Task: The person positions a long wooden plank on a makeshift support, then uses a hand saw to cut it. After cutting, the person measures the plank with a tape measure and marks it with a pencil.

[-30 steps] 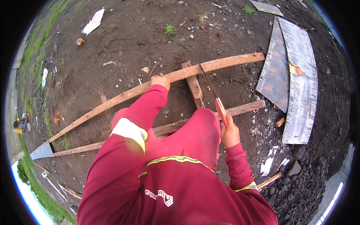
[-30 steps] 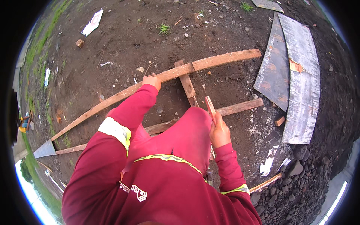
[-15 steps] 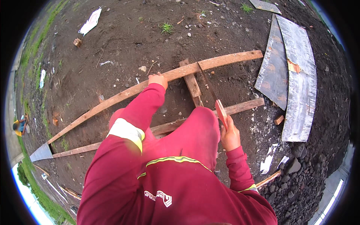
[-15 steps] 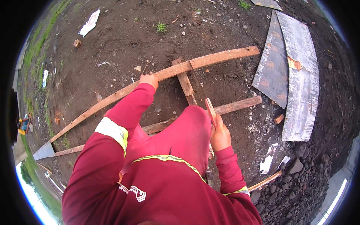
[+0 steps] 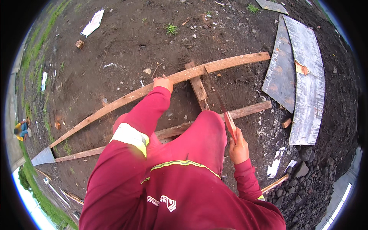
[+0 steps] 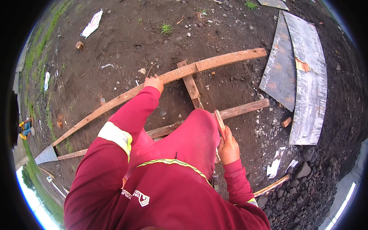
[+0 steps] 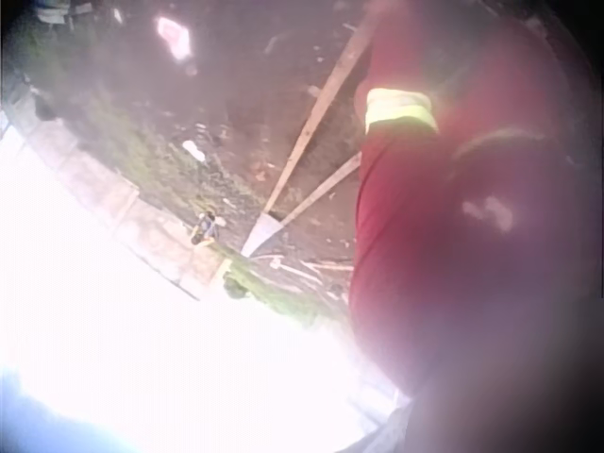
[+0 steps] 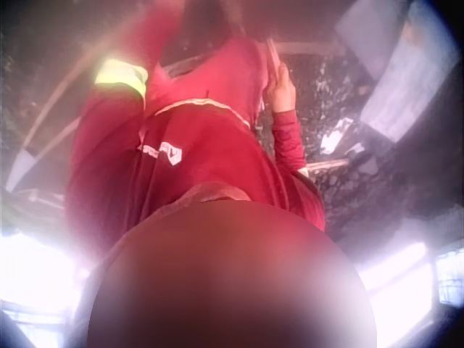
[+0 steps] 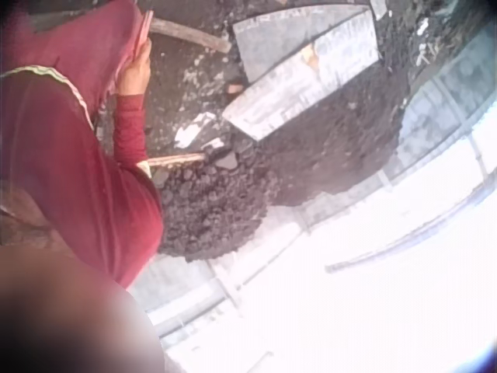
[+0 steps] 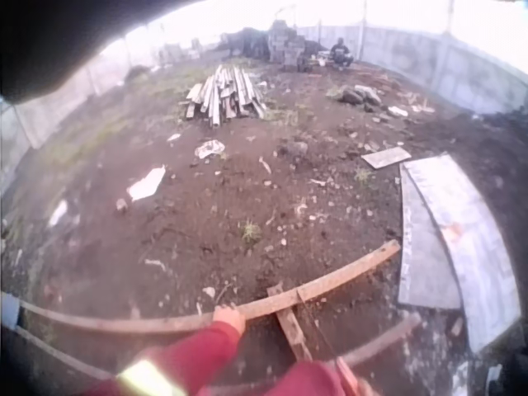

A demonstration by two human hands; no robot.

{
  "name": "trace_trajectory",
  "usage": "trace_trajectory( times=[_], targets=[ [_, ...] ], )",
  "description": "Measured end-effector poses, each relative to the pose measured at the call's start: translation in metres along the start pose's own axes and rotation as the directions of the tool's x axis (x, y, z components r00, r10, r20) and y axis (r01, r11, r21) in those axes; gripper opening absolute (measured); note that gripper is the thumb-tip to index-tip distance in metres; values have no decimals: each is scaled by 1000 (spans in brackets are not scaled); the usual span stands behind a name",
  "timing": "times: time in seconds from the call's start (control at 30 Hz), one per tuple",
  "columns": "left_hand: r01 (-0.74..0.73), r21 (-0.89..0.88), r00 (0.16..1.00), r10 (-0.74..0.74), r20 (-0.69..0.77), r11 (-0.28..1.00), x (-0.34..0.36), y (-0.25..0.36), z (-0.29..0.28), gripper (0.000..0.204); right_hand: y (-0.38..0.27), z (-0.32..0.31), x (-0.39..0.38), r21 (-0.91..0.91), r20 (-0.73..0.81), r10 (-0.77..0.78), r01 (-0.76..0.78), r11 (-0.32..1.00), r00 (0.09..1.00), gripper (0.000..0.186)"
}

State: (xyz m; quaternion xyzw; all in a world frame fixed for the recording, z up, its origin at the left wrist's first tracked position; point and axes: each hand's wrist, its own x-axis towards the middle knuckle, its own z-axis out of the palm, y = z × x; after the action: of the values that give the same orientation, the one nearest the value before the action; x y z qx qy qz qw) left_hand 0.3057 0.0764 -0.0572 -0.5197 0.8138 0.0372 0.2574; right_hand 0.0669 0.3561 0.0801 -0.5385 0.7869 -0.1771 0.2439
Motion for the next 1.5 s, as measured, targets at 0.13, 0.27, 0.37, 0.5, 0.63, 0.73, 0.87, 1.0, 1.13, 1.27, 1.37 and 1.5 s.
trace_trajectory(
  times=[0.13, 0.27, 0.37, 0.5, 0.63, 0.73, 0.87, 1.0, 1.13, 1.27, 1.37, 1.5],
  targets=[
    [25, -30, 999, -26, -21, 999, 0, 0, -1, 39, -15, 56, 110, 18, -19, -42, 42, 999, 999, 40],
    [34, -58, 998, -37, -51, 998, -2, -2, -6, 41, -12, 68, 125, 77, -65, -37, 42, 996, 997, 37],
    [14, -60, 1000, -14, -5, 998, 0, -3, -6, 42, -1, 33, 55, 35, -9, -36, 36, 999, 999, 43],
    [8, 32, 998, -6, -63, 999, 0, 0, 2, 43, 2, -6, -1, -6, 16, -33, 33, 999, 999, 48],
    [-7, 45, 997, 10, -79, 999, 0, -1, 6, 45, -14, 41, 86, -9, 12, -7, 7, 1000, 1000, 42],
    [5, -22, 998, -7, -62, 1000, 1, -3, 0, 43, -18, 73, 139, 33, -77, -92, 95, 995, 993, 38],
    [9, -52, 1000, -9, 5, 999, 2, -3, -7, 41, -5, 46, 86, 85, -57, -86, 91, 992, 995, 41],
    [15, -22, 1000, -15, -4, 1000, 2, 0, -3, 38, -1, -5, -4, 19, 8, -13, 13, 1000, 1000, 46],
    [28, 5, 996, -27, -81, 1000, 0, 1, 3, 35, -8, 21, 48, -6, 9, -7, 7, 1000, 1000, 44],
    [37, -60, 998, -40, -49, 998, -2, -1, -6, 39, -15, 70, 135, 29, -90, -76, 79, 996, 993, 39],
    [44, -89, 999, -43, 12, 995, -3, -1, -15, 41, -10, 60, 113, 63, -63, -62, 66, 996, 996, 40],
    [4, -81, 998, 1, 69, 997, 1, -3, -15, 41, -2, 3, 16, 76, -2, -51, 51, 996, 999, 46]
  ],
)
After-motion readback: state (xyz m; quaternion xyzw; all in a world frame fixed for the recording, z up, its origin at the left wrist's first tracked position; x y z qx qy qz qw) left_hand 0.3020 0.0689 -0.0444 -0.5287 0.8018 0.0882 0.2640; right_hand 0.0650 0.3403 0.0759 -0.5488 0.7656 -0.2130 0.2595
